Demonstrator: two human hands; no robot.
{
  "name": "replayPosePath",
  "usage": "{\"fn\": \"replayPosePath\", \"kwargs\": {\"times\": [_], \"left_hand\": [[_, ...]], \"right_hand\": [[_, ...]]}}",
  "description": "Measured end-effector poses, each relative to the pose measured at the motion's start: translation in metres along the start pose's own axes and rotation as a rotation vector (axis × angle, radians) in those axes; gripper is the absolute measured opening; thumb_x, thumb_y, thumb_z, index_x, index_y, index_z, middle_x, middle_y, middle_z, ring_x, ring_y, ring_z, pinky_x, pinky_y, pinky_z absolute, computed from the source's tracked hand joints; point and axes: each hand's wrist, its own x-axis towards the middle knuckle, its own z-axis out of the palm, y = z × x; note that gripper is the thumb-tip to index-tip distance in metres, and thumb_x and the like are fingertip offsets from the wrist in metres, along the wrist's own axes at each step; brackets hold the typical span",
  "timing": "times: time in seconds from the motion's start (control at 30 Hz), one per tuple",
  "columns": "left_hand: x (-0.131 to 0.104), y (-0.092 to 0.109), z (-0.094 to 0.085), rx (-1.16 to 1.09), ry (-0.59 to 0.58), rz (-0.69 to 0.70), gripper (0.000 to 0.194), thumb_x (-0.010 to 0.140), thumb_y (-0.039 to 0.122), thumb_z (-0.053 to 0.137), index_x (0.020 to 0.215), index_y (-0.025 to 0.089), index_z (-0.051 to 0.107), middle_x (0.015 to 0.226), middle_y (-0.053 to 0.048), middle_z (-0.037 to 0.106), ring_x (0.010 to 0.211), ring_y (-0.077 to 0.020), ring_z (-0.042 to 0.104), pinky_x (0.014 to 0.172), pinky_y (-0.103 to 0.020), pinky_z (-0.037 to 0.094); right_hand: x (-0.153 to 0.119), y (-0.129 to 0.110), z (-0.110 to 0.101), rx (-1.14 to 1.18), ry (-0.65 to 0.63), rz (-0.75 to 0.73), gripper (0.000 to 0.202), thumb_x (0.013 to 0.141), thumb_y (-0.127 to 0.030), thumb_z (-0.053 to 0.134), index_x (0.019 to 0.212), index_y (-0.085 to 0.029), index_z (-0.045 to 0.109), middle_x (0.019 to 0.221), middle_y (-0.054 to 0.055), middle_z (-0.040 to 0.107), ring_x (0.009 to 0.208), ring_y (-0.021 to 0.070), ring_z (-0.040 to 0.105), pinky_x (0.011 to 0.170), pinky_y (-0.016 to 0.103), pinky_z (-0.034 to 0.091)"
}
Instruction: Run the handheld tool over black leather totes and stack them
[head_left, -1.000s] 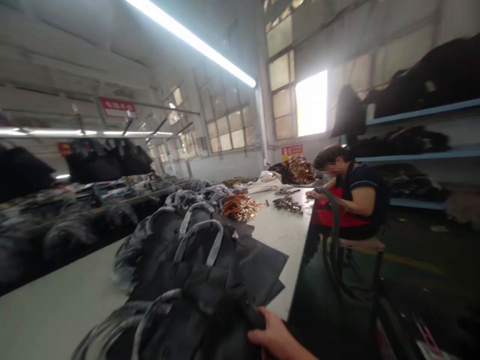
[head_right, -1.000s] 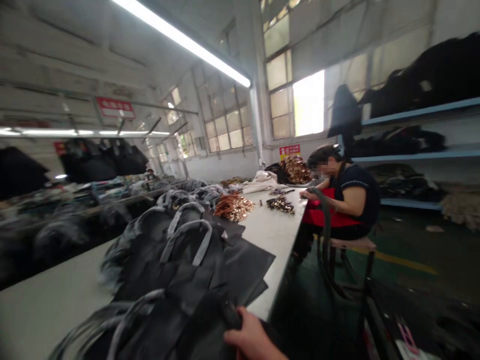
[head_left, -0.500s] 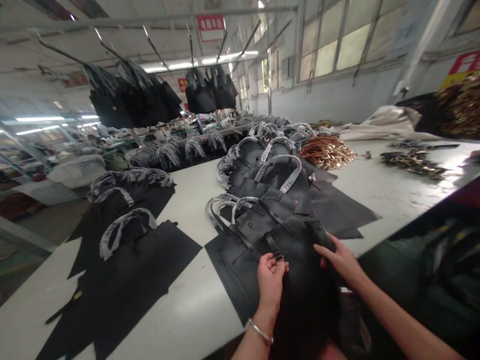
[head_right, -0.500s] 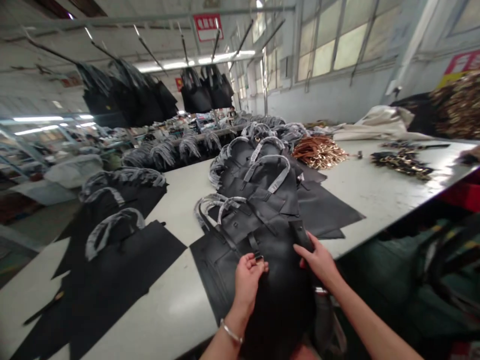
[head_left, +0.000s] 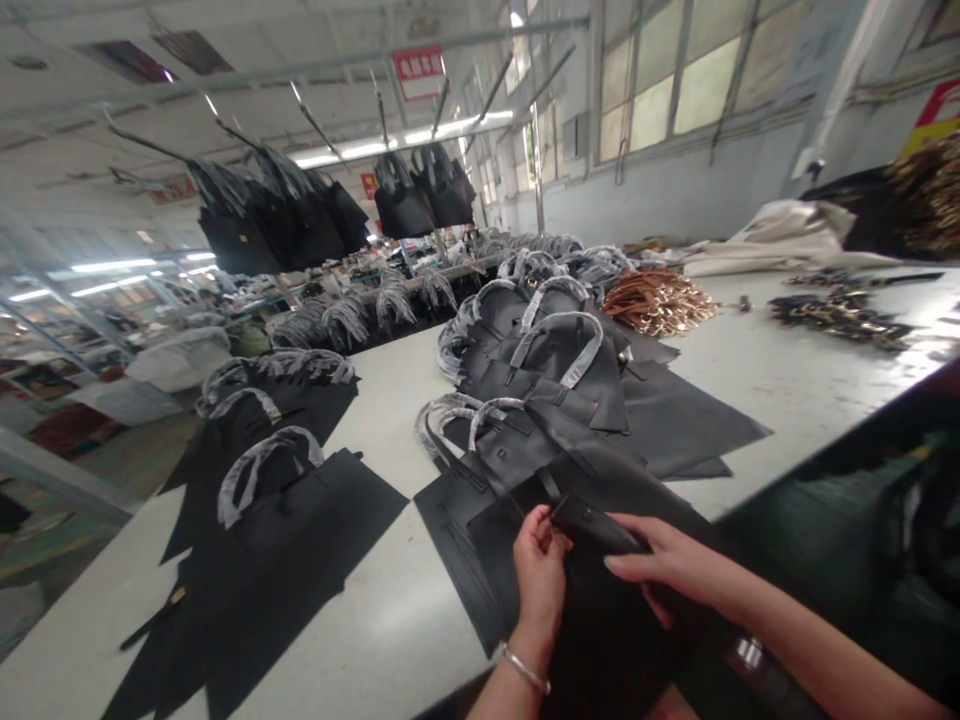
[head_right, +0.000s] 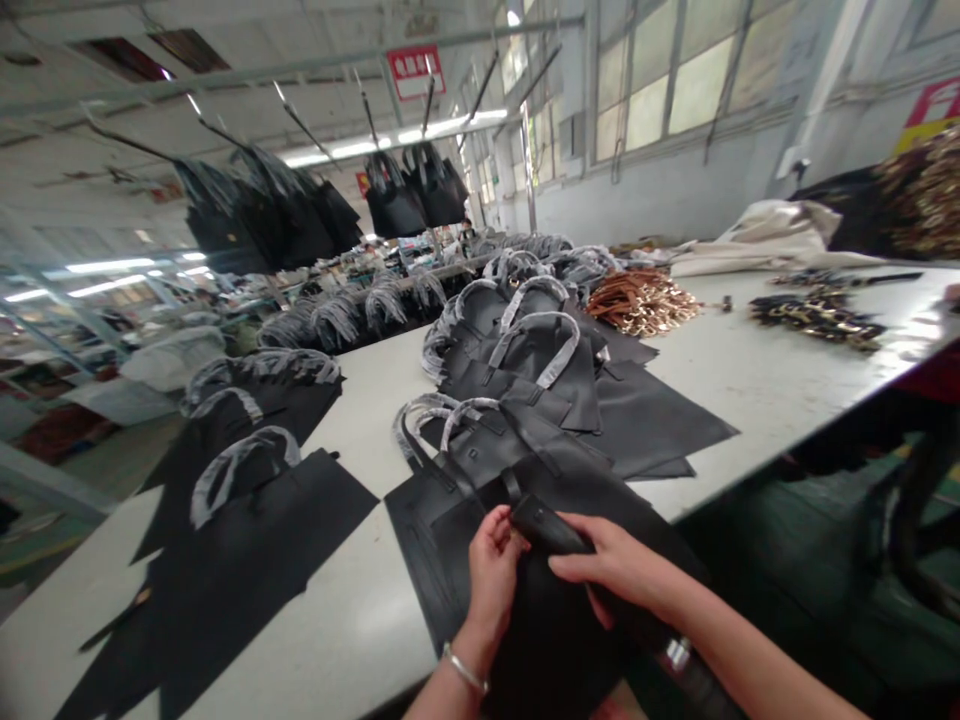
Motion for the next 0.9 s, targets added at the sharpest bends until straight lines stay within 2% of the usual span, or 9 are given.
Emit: {"fn": "replayPosePath", "kwargs": {"times": [0.17,0.3,0.37,0.5,0.57,0.67,0.8,0.83,0.9], "left_hand": [[0.001,-0.001,-0.001,-0.012,0.008,-0.032,0.037,0.071,0.027,0.069,0.104,0.013,0.057,0.089,-0.009,0.067,0.076,-0.0166,0.063,0.071,-0.026,0.050],[0.001,0.003,0.000,-0.015,0.023,-0.026,0.037,0.074,0.030,0.067,0.107,0.014,0.059,0.098,-0.011,0.067,0.088,-0.0207,0.064,0.077,-0.029,0.051],[0.001,0.005,0.000,-0.015,0.005,-0.023,0.036,0.073,0.028,0.067,0.106,0.014,0.061,0.103,-0.012,0.066,0.094,-0.0229,0.063,0.079,-0.030,0.051],[0.000,0.002,0.001,-0.012,0.017,-0.076,0.040,0.074,0.023,0.062,0.112,0.013,0.056,0.101,-0.012,0.065,0.087,-0.0202,0.063,0.077,-0.029,0.051],[-0.001,-0.001,-0.001,0.066,0.065,-0.062,0.043,0.076,0.019,0.059,0.118,0.014,0.049,0.101,-0.011,0.063,0.081,-0.0167,0.062,0.074,-0.026,0.050],[0.000,0.001,-0.009,0.317,0.132,0.026,0.046,0.076,0.017,0.059,0.120,0.015,0.046,0.105,-0.010,0.058,0.079,-0.0152,0.058,0.073,-0.026,0.047],[0.009,0.012,-0.024,0.581,0.165,0.204,0.021,0.084,0.023,0.052,0.103,0.016,0.058,0.104,-0.011,0.056,0.094,-0.0216,0.055,0.088,-0.035,0.042],[0.012,0.014,-0.026,0.603,0.152,0.199,0.019,0.085,0.025,0.050,0.099,0.015,0.060,0.100,-0.010,0.057,0.093,-0.0220,0.055,0.088,-0.036,0.042],[0.016,0.016,-0.028,0.557,0.109,0.058,0.023,0.086,0.029,0.048,0.098,0.014,0.061,0.091,-0.010,0.060,0.081,-0.0212,0.057,0.079,-0.035,0.045]], "right_hand": [[0.011,-0.014,-0.005,-0.065,0.201,-0.096,0.068,0.080,-0.039,0.065,0.139,-0.015,0.042,0.077,0.001,0.068,0.037,0.0083,0.055,0.038,0.017,0.043],[0.003,-0.012,-0.002,-0.058,0.034,0.026,0.071,0.078,-0.038,0.067,0.141,-0.017,0.041,0.079,0.001,0.068,0.040,0.0099,0.058,0.036,0.017,0.041],[0.004,-0.011,0.001,-0.065,0.025,0.049,0.073,0.077,-0.038,0.067,0.142,-0.018,0.039,0.079,0.001,0.068,0.041,0.0106,0.058,0.037,0.018,0.041],[0.016,-0.015,-0.004,-0.198,0.244,-0.025,0.076,0.080,-0.040,0.065,0.144,-0.013,0.035,0.054,-0.003,0.063,0.041,0.0136,0.057,0.043,0.021,0.045],[0.017,-0.016,-0.010,-0.230,0.262,-0.010,0.078,0.080,-0.042,0.065,0.145,-0.012,0.033,0.046,-0.005,0.058,0.041,0.0155,0.057,0.044,0.022,0.045],[0.008,-0.009,-0.016,-0.202,0.217,0.035,0.083,0.077,-0.045,0.067,0.146,-0.014,0.032,0.056,-0.002,0.064,0.042,0.0155,0.057,0.043,0.024,0.045],[-0.005,0.006,-0.013,-0.203,0.201,0.057,0.085,0.076,-0.046,0.068,0.147,-0.017,0.030,0.076,0.002,0.069,0.044,0.0139,0.057,0.044,0.025,0.047],[-0.007,0.009,-0.011,-0.211,0.199,0.059,0.085,0.077,-0.046,0.068,0.147,-0.017,0.030,0.078,0.002,0.069,0.044,0.0136,0.057,0.044,0.024,0.047],[-0.009,0.012,-0.008,-0.217,0.188,0.069,0.085,0.078,-0.045,0.068,0.148,-0.018,0.029,0.081,0.002,0.069,0.045,0.0125,0.057,0.043,0.023,0.046]]}}
